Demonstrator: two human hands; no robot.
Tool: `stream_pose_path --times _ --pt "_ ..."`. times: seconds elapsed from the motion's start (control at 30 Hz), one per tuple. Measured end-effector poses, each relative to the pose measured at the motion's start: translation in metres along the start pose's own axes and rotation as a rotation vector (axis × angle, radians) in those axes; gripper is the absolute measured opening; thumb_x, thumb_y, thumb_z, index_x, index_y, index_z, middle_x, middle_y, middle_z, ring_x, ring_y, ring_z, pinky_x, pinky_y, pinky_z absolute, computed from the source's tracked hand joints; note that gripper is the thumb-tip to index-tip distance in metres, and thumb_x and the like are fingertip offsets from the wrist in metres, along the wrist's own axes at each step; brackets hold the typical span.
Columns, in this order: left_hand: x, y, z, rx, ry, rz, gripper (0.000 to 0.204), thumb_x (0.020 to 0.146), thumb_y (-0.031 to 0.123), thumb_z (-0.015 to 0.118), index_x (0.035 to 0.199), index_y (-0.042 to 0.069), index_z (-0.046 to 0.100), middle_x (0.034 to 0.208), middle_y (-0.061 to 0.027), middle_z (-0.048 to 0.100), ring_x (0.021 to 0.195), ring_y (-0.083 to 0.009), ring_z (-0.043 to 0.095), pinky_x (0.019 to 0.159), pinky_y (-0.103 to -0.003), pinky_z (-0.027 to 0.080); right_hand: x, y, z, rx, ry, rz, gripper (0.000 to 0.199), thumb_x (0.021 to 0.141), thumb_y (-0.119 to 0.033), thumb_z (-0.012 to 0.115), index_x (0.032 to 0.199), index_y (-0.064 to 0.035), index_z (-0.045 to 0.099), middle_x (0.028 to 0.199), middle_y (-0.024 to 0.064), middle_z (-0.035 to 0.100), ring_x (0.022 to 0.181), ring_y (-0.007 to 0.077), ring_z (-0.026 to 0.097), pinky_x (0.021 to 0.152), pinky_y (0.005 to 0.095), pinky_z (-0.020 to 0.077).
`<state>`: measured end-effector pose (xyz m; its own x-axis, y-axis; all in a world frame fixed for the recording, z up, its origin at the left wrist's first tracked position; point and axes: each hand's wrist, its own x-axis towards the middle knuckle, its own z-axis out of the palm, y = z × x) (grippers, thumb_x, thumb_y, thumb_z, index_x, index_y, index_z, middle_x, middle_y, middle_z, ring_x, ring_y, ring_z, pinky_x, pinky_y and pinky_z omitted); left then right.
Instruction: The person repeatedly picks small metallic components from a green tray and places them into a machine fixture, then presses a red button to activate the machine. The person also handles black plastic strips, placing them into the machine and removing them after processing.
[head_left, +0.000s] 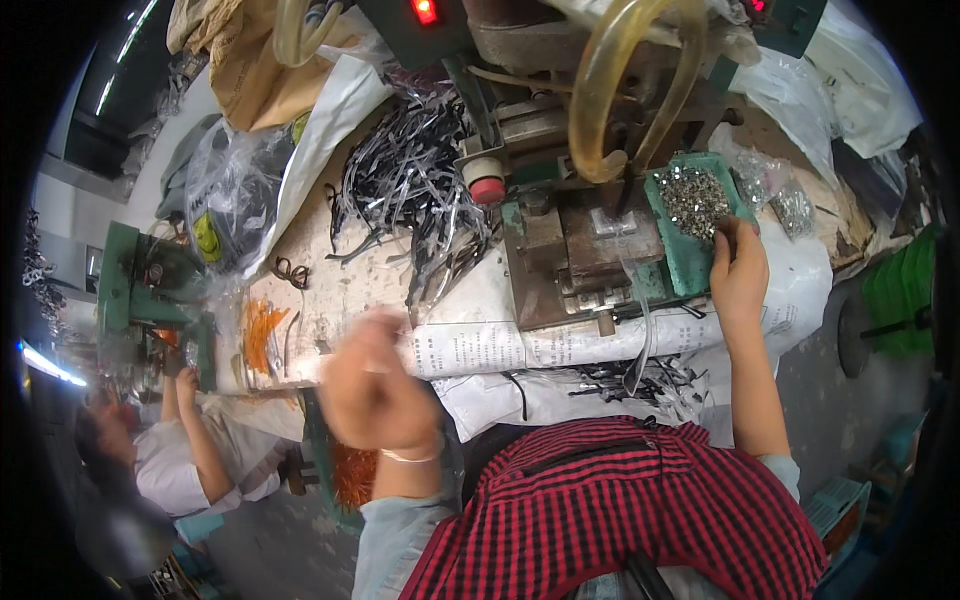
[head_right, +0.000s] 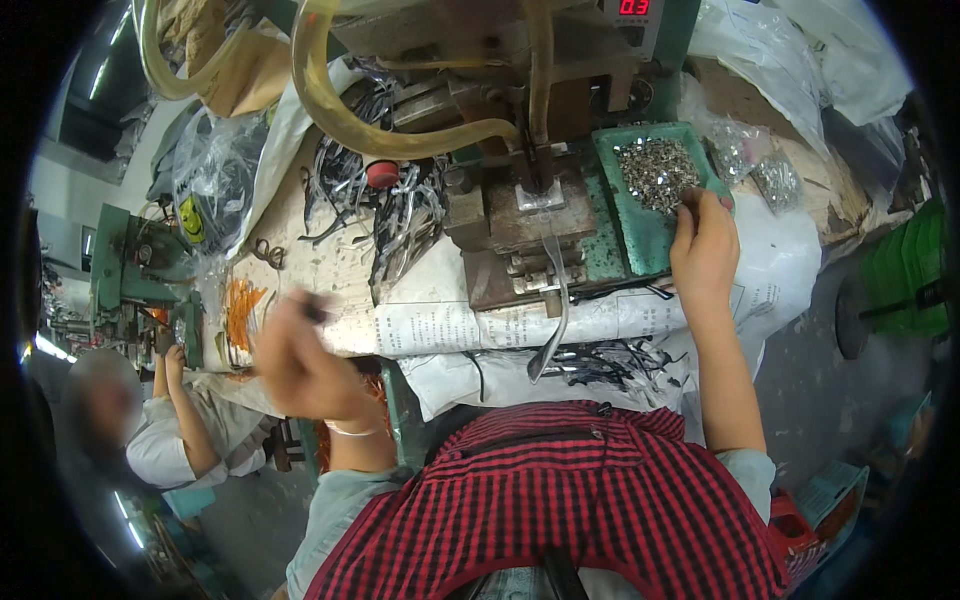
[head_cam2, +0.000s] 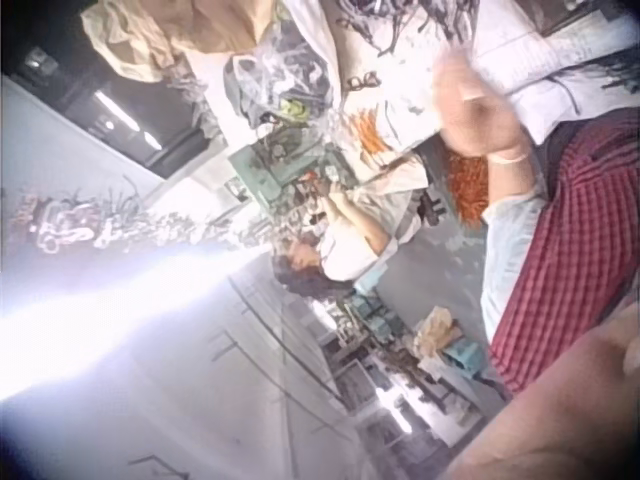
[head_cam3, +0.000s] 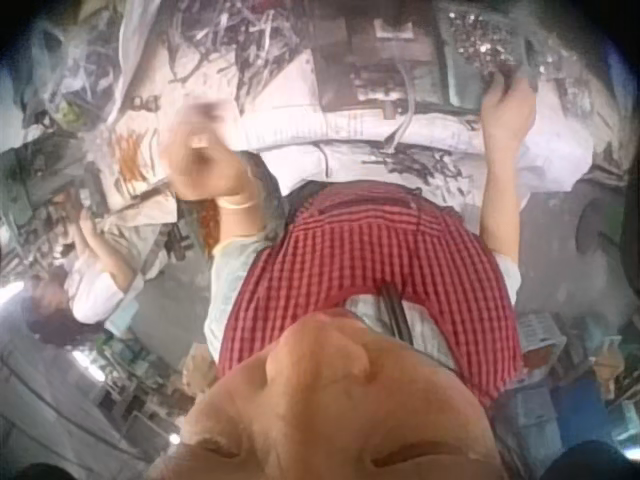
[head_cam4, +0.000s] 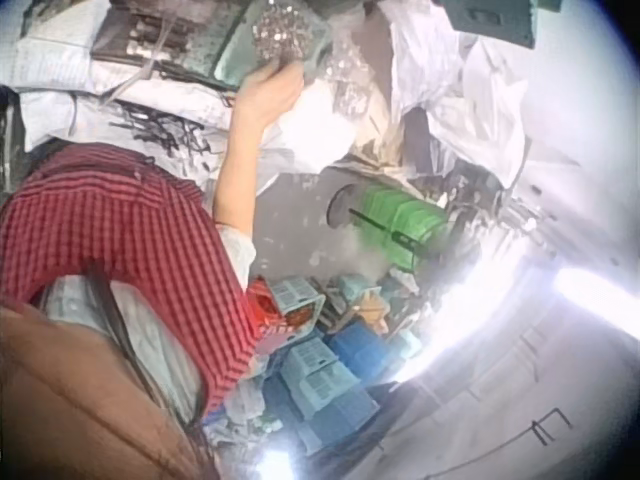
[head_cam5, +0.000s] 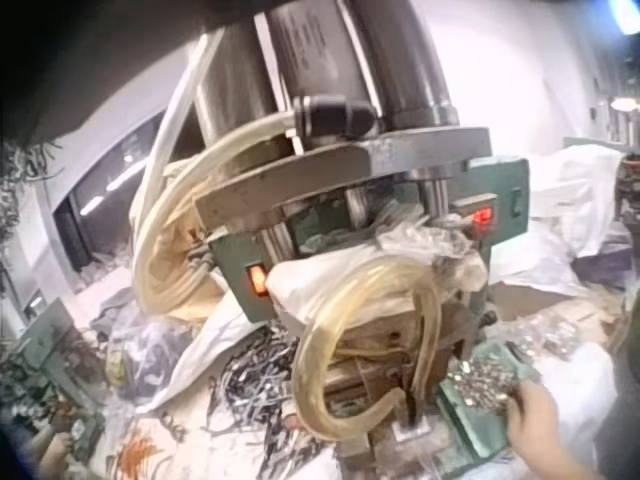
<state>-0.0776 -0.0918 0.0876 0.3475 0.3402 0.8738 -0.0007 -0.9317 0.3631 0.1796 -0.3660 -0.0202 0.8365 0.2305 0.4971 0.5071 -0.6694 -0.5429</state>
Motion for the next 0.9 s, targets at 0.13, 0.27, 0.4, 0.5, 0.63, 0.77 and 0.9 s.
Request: stream_pose_path --times 0.13,0.27,0.4,0.5,0.63,0.77,0.9 --pt "0.051 -0.052 0.016 0.144 -0.148 -0.113 0.014 0.09 -0.006 0.069 0.102 -0.001 0.074 0.102 -0.0116 0.073 0.086 -0.0219 0.069 0.078 -0.032 0.055 0.011 -0.014 -0.003 0.148 -0.005 0.022 0.018 0.093 -0.002 0.067 0.11 -0.0006 0.07 0.1 0.0169 0.071 0.087 0.0352 0.068 0.081 0.0403 0.0533" --pt "0.015 -0.151 0.077 0.734 -0.55 -0.162 0.013 0.079 0.018 0.077 0.085 0.007 0.079 0.099 -0.0142 0.067 0.094 -0.0338 0.067 0.083 -0.045 0.054 0.016 -0.016 -0.001 0.027 0.06 -0.108 0.013 0.091 -0.005 0.069 0.103 -0.0011 0.073 0.1 0.0152 0.072 0.09 0.0335 0.067 0.084 0.039 0.0529" --pt "-0.025 -0.193 0.092 0.813 -0.629 -0.391 0.017 0.076 0.022 0.078 0.085 0.008 0.081 0.101 -0.0148 0.068 0.094 -0.0355 0.068 0.083 -0.046 0.056 -0.001 -0.006 -0.009 -0.01 0.075 -0.065 0.011 0.089 -0.006 0.071 0.099 -0.0029 0.074 0.093 0.0133 0.071 0.09 0.0347 0.066 0.082 0.0422 0.0517" --pt "-0.022 -0.18 0.066 0.666 -0.627 -0.429 0.019 0.081 0.025 0.082 0.086 0.007 0.08 0.099 -0.0148 0.068 0.087 -0.0341 0.068 0.078 -0.046 0.054 -0.022 0.005 -0.039 -0.003 0.089 0.068 0.011 0.089 -0.003 0.069 0.098 -0.0021 0.074 0.094 0.0119 0.072 0.089 0.0315 0.066 0.082 0.0407 0.0517" --pt "-0.018 -0.157 0.046 0.267 -0.627 -0.607 0.016 0.083 0.016 0.083 0.086 0.002 0.075 0.083 -0.0104 0.067 0.072 -0.0211 0.064 0.069 -0.034 0.052 -0.021 -0.018 -0.054 0.309 0.057 0.174 0.013 0.088 0.0 0.067 0.099 -0.0023 0.074 0.097 0.0106 0.073 0.091 0.0297 0.067 0.084 0.0389 0.0516" --pt "-0.005 -0.109 0.066 -0.263 -0.428 -0.726 0.01 0.092 0.006 0.076 0.092 0.0 0.067 0.079 -0.0029 0.063 0.068 -0.0089 0.058 0.063 -0.024 0.048 0.017 -0.086 -0.049 0.472 -0.055 -0.181 0.015 0.088 0.002 0.068 0.101 -0.0001 0.075 0.1 0.0118 0.074 0.094 0.0256 0.069 0.088 0.0351 0.0518" --pt "-0.018 -0.113 0.091 -0.511 -0.325 -0.794 0.008 0.1 0.006 0.068 0.101 0.0 0.064 0.085 -0.003 0.066 0.069 -0.0091 0.064 0.06 -0.021 0.051 0.036 -0.125 -0.002 0.772 -0.065 -0.07 0.02 0.087 0.001 0.072 0.106 0.0013 0.067 0.102 0.0099 0.072 0.095 0.0186 0.068 0.087 0.0316 0.0519"
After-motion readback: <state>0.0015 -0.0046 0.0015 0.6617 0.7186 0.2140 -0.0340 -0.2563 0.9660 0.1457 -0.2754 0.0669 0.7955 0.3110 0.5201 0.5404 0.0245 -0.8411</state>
